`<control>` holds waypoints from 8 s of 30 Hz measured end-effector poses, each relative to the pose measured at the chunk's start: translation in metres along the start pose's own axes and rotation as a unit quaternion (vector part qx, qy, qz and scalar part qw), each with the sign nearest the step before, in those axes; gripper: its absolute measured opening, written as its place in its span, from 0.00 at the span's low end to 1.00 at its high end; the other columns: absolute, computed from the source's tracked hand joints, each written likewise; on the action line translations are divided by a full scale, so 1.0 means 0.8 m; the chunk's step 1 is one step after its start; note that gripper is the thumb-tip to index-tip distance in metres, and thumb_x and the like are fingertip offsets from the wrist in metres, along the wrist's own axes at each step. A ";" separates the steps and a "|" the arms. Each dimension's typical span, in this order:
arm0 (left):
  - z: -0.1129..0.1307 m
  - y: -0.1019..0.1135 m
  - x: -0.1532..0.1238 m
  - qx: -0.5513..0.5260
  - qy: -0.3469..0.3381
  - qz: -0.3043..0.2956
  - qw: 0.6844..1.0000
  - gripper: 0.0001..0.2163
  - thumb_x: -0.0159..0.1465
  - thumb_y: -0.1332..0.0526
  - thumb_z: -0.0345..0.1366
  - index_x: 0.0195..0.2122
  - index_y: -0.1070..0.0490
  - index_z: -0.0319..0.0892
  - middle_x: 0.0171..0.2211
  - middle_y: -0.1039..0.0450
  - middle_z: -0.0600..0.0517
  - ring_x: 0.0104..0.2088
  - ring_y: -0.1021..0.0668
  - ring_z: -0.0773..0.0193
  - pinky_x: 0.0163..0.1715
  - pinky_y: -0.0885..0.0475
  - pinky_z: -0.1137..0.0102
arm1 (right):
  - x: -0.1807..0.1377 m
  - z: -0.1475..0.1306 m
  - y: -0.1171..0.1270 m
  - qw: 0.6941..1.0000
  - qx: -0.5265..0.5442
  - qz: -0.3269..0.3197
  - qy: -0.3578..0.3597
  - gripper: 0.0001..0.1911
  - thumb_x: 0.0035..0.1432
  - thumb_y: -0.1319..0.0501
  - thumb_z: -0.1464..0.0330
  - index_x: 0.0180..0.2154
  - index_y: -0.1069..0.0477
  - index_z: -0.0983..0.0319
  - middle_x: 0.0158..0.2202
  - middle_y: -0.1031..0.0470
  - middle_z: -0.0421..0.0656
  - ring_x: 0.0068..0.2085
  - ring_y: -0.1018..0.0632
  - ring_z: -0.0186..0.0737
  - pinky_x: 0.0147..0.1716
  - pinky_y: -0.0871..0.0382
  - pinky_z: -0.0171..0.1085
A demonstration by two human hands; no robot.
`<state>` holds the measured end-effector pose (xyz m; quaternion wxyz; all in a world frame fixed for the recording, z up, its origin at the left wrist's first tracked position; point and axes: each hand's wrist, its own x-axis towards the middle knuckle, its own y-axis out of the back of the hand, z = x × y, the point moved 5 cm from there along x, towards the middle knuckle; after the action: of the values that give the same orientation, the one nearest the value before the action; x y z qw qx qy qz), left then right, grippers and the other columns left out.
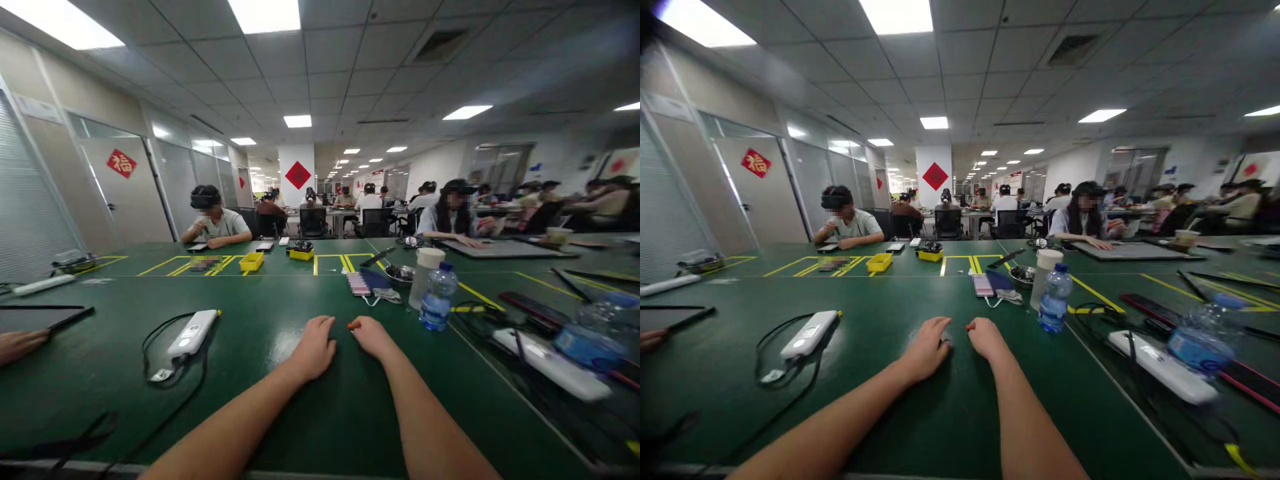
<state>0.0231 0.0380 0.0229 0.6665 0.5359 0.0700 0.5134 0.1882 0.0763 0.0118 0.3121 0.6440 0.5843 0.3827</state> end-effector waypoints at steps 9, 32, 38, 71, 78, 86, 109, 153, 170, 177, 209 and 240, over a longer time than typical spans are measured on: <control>-0.021 0.014 -0.002 -0.036 0.027 -0.077 0.996 0.23 0.55 0.47 0.26 0.54 0.37 0.40 0.46 0.34 0.45 0.46 0.31 0.59 0.49 0.38 0.68 | -0.006 -0.026 -0.012 0.986 0.145 -0.012 0.083 0.17 0.50 0.47 0.75 0.43 0.30 0.64 0.38 0.26 0.46 0.35 0.25 0.35 0.36 0.34 0.33; -0.015 0.048 -0.003 -0.127 0.042 0.045 0.990 0.06 0.53 0.41 0.29 0.32 0.28 0.41 0.31 0.31 0.52 0.30 0.29 0.67 0.32 0.35 0.74 | -0.039 -0.083 -0.019 0.899 0.397 -0.127 0.134 0.12 0.50 0.42 0.67 0.37 0.30 0.66 0.28 0.26 0.42 0.24 0.27 0.31 0.24 0.37 0.30; -0.017 0.035 -0.004 -0.255 0.115 0.028 0.960 0.05 0.53 0.43 0.29 0.32 0.31 0.39 0.25 0.29 0.54 0.25 0.27 0.68 0.26 0.34 0.74 | -0.031 -0.071 -0.018 0.897 0.431 -0.052 0.081 0.10 0.48 0.41 0.66 0.34 0.30 0.65 0.25 0.28 0.40 0.23 0.30 0.31 0.22 0.37 0.30; -0.050 0.006 -0.012 -0.636 0.283 -0.015 0.718 0.07 0.54 0.39 0.26 0.35 0.30 0.33 0.29 0.27 0.46 0.27 0.25 0.70 0.32 0.29 0.74 | -0.034 -0.067 -0.024 0.813 0.567 -0.129 -0.018 0.12 0.52 0.42 0.72 0.40 0.32 0.65 0.34 0.24 0.47 0.31 0.21 0.36 0.32 0.25 0.34; -0.047 0.001 -0.015 -0.625 0.297 -0.021 0.722 0.07 0.54 0.38 0.27 0.35 0.28 0.32 0.32 0.26 0.43 0.28 0.24 0.69 0.32 0.28 0.76 | -0.038 -0.070 -0.023 0.831 0.543 -0.123 0.000 0.12 0.49 0.40 0.74 0.39 0.32 0.65 0.33 0.24 0.45 0.31 0.21 0.35 0.32 0.25 0.33; -0.053 -0.003 -0.015 -0.567 0.267 -0.008 0.779 0.08 0.54 0.37 0.30 0.35 0.29 0.35 0.30 0.25 0.45 0.27 0.23 0.70 0.28 0.28 0.77 | -0.036 -0.066 -0.027 0.826 0.546 -0.139 -0.015 0.12 0.50 0.41 0.73 0.40 0.32 0.65 0.34 0.23 0.47 0.32 0.20 0.36 0.32 0.25 0.34; -0.053 0.010 -0.007 -0.584 0.223 0.038 0.780 0.09 0.53 0.38 0.29 0.36 0.26 0.34 0.36 0.25 0.43 0.34 0.23 0.65 0.41 0.29 0.71 | -0.036 -0.070 -0.016 0.836 0.541 -0.088 0.007 0.12 0.50 0.39 0.71 0.39 0.31 0.65 0.36 0.24 0.48 0.34 0.20 0.39 0.32 0.25 0.35; -0.036 0.023 -0.009 -0.669 0.202 0.026 0.714 0.10 0.57 0.39 0.35 0.35 0.26 0.31 0.36 0.26 0.41 0.36 0.23 0.61 0.44 0.30 0.68 | -0.040 -0.074 -0.012 0.812 0.571 -0.121 0.008 0.13 0.50 0.39 0.70 0.41 0.29 0.64 0.36 0.23 0.47 0.32 0.21 0.37 0.33 0.26 0.35; -0.042 0.016 -0.013 -0.531 0.211 0.017 0.820 0.08 0.49 0.35 0.32 0.30 0.28 0.36 0.25 0.27 0.50 0.24 0.28 0.70 0.26 0.34 0.76 | -0.039 -0.068 -0.021 0.870 0.477 -0.128 0.013 0.13 0.45 0.37 0.68 0.35 0.33 0.64 0.26 0.26 0.40 0.23 0.23 0.34 0.20 0.31 0.29; -0.037 0.022 -0.008 -0.678 0.231 0.026 0.697 0.12 0.58 0.40 0.39 0.31 0.27 0.32 0.31 0.27 0.44 0.31 0.25 0.66 0.39 0.30 0.71 | -0.039 -0.073 -0.015 0.819 0.561 -0.119 -0.007 0.13 0.48 0.37 0.64 0.35 0.32 0.64 0.31 0.25 0.44 0.29 0.22 0.35 0.28 0.27 0.32; -0.034 0.023 -0.012 -0.650 0.257 0.018 0.715 0.11 0.59 0.41 0.38 0.31 0.28 0.32 0.32 0.26 0.42 0.31 0.23 0.64 0.38 0.28 0.69 | -0.039 -0.070 -0.021 0.788 0.593 -0.164 -0.028 0.13 0.54 0.41 0.61 0.38 0.32 0.64 0.33 0.25 0.46 0.31 0.21 0.37 0.28 0.27 0.33; -0.035 0.025 -0.010 -0.678 0.234 0.024 0.696 0.17 0.60 0.44 0.44 0.32 0.28 0.31 0.29 0.27 0.43 0.28 0.24 0.65 0.34 0.28 0.70 | -0.041 -0.077 -0.016 0.780 0.607 -0.153 -0.019 0.19 0.56 0.47 0.54 0.36 0.33 0.64 0.32 0.27 0.45 0.28 0.21 0.37 0.26 0.27 0.34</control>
<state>-0.0110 0.0480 0.0232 0.7987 -0.1978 -0.1560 0.5464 0.1280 0.0429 0.0280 -0.0779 0.6097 0.7802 -0.1163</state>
